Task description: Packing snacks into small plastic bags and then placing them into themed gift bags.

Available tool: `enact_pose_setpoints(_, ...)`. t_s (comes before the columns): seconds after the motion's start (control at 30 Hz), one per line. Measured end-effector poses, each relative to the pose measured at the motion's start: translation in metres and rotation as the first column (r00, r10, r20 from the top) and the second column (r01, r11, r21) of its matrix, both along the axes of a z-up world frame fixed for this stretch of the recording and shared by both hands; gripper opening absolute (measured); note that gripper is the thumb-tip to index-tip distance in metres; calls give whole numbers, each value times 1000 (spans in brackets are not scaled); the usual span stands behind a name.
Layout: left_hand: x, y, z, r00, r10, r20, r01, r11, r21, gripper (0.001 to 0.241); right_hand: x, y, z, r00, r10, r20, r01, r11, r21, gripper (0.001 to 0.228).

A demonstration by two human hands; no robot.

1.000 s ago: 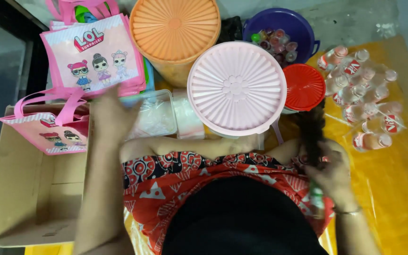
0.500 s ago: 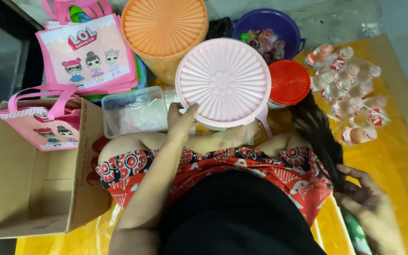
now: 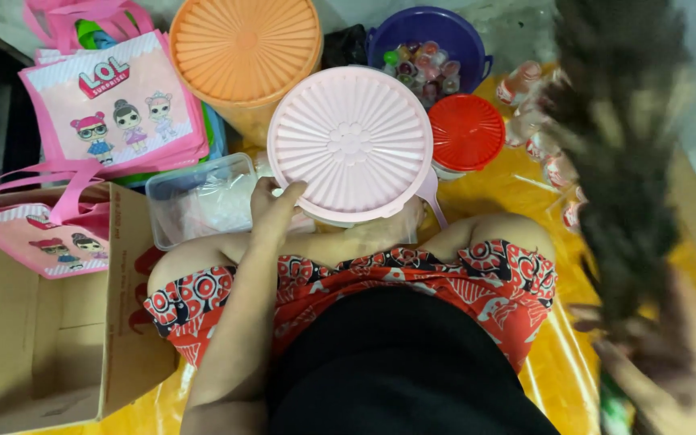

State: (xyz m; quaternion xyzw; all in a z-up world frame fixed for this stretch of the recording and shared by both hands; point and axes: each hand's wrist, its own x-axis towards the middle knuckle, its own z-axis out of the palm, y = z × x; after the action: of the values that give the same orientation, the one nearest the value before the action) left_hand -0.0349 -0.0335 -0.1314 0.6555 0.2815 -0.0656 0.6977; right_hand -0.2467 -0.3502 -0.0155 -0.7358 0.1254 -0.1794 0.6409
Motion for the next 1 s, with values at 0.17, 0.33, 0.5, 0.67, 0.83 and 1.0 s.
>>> enact_pose_setpoints(0.17,-2,7,-16,994,-22,105,4,986,167,40,39,-21,-58,970,220,-102,-225,659,-718,39)
enact_pose_setpoints(0.33,-20,2,-23,987,64,147,-68,997,21,31,65,26,-39,885,366,-288,-440,454,-775,39)
enact_pose_setpoints(0.5,-20,3,-22,985,38,166,-51,996,73,27,67,27,-47,759,600,-254,-639,608,-471,33)
enact_pose_setpoints(0.67,-13,-1,-22,986,0,164,-15,996,90,23,64,-16,-77,993,111,-40,-101,616,-781,29)
enact_pose_setpoints(0.83,-11,1,-29,982,13,186,-28,997,76,22,30,-104,-109,883,-354,-307,-110,479,-871,29)
enact_pose_setpoints(1.0,-11,1,-38,967,19,253,-40,996,78,21,8,-151,-125,667,-519,-534,-156,604,-781,38)
